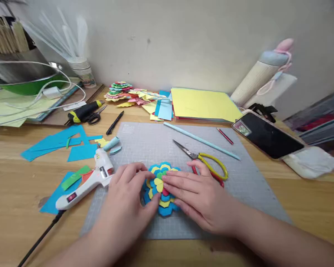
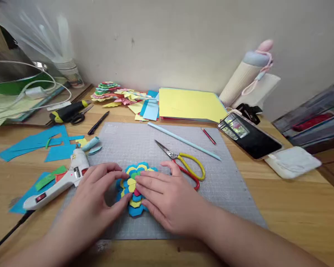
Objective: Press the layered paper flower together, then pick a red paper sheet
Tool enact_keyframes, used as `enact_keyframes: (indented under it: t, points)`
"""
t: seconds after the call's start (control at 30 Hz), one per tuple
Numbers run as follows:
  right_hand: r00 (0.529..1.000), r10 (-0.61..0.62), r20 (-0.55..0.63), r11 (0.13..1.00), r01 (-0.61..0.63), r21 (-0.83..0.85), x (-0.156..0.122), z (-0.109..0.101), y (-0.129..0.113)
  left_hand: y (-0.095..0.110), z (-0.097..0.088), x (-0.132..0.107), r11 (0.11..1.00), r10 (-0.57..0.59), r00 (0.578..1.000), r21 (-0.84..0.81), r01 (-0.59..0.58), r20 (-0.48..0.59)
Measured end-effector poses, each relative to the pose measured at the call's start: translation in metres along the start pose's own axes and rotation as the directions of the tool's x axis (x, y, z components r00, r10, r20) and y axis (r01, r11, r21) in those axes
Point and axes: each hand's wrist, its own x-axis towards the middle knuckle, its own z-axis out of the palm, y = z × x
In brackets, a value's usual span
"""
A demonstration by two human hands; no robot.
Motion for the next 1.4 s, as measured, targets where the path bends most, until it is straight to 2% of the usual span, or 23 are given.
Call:
enact_keyframes:
  t: [1.07,1.4]
  points:
    - [0.994,-0.021,0.105,1.0,0.021,-0.004,0.0007,-0.0003,0.0046,0.0005,0.0025,0.0024,1.0,-0.018,1.0,0.026,0.018,0.012]
    - [0.998,-0.022,0.067,0.999,0.02,0.027,0.001,0.0014,0.0048,0.0054,-0.0017,0.0009,0.997,0.014,1.0,0.072,-0.016,0.024]
